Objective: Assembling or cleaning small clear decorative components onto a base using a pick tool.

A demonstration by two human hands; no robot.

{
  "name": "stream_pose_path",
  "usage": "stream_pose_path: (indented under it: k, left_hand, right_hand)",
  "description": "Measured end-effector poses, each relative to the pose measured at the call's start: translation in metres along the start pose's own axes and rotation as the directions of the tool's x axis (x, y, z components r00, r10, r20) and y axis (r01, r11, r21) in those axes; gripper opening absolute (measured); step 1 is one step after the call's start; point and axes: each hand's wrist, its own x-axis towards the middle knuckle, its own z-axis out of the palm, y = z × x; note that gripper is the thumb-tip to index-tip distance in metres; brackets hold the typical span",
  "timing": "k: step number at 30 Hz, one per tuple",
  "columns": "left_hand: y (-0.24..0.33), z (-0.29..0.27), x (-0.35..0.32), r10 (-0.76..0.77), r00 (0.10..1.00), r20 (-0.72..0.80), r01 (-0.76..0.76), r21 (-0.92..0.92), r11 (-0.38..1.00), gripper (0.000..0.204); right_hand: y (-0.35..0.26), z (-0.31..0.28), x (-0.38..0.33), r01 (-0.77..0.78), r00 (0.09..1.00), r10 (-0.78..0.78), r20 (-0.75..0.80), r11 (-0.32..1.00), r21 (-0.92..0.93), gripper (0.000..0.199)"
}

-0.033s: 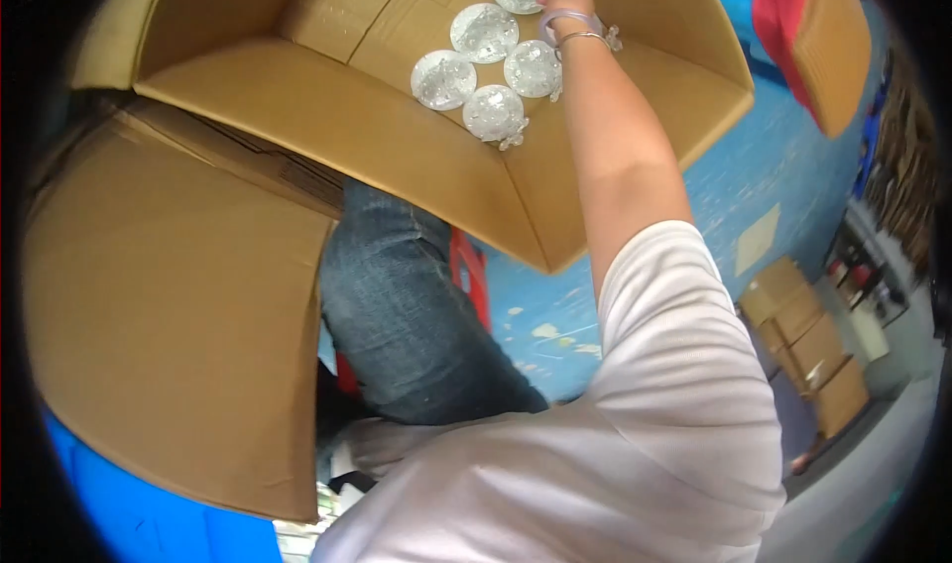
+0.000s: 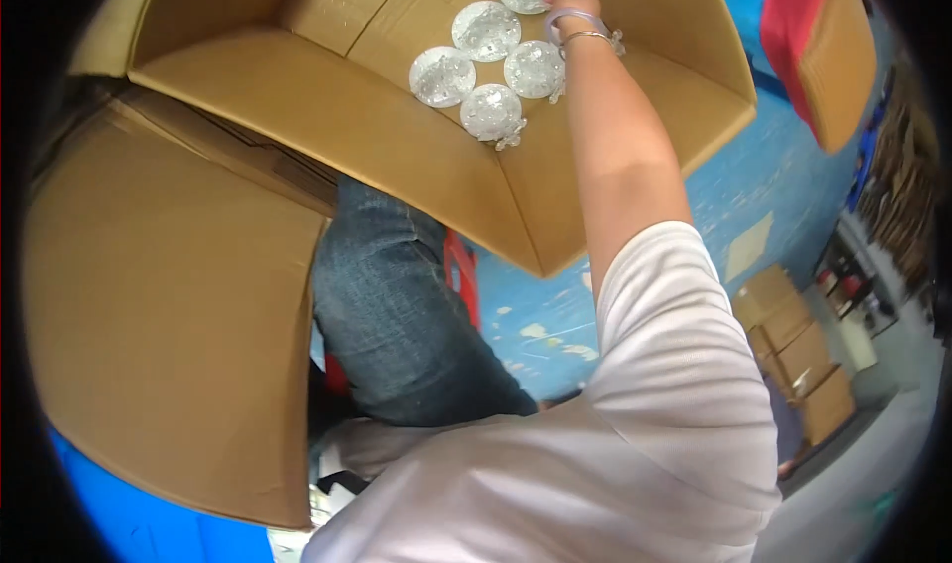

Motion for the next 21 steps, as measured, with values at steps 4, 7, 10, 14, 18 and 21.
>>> stream_pose_path:
  k: [4,7,10,14,18,21]
  left_hand:
    - [0.022,0.018,-0.018,-0.162,0.985,0.056,0.166,-0.068,0.984,0.018]
    - [0.05,0.02,-0.034,-0.27,0.957,0.106,0.281,-0.103,0.954,0.017]
    - [0.071,0.018,-0.043,-0.355,0.924,0.145,0.371,-0.106,0.922,0.017]
    - [0.076,0.018,-0.04,-0.397,0.903,0.165,0.415,-0.095,0.905,0.017]
    - [0.07,0.019,-0.033,-0.403,0.897,0.181,0.423,-0.087,0.902,0.017]
    - [0.069,0.013,-0.031,-0.411,0.888,0.204,0.435,-0.087,0.896,0.017]
  right_hand:
    - [-0.001,0.019,0.019,-0.216,0.976,0.208,0.067,0.964,0.153,0.022]
    - [0.018,0.021,0.058,-0.231,0.969,0.221,0.106,0.969,0.089,0.022]
    - [0.011,0.024,0.054,-0.222,0.974,0.217,0.069,0.972,0.076,0.02]
    - [-0.007,0.03,0.038,-0.251,0.967,0.253,-0.031,0.966,0.061,0.026]
    - [0.001,0.033,0.058,-0.081,0.995,0.058,-0.077,0.935,-0.345,0.032]
    - [0.018,0.033,0.07,-0.001,0.998,-0.027,-0.056,0.899,-0.439,0.034]
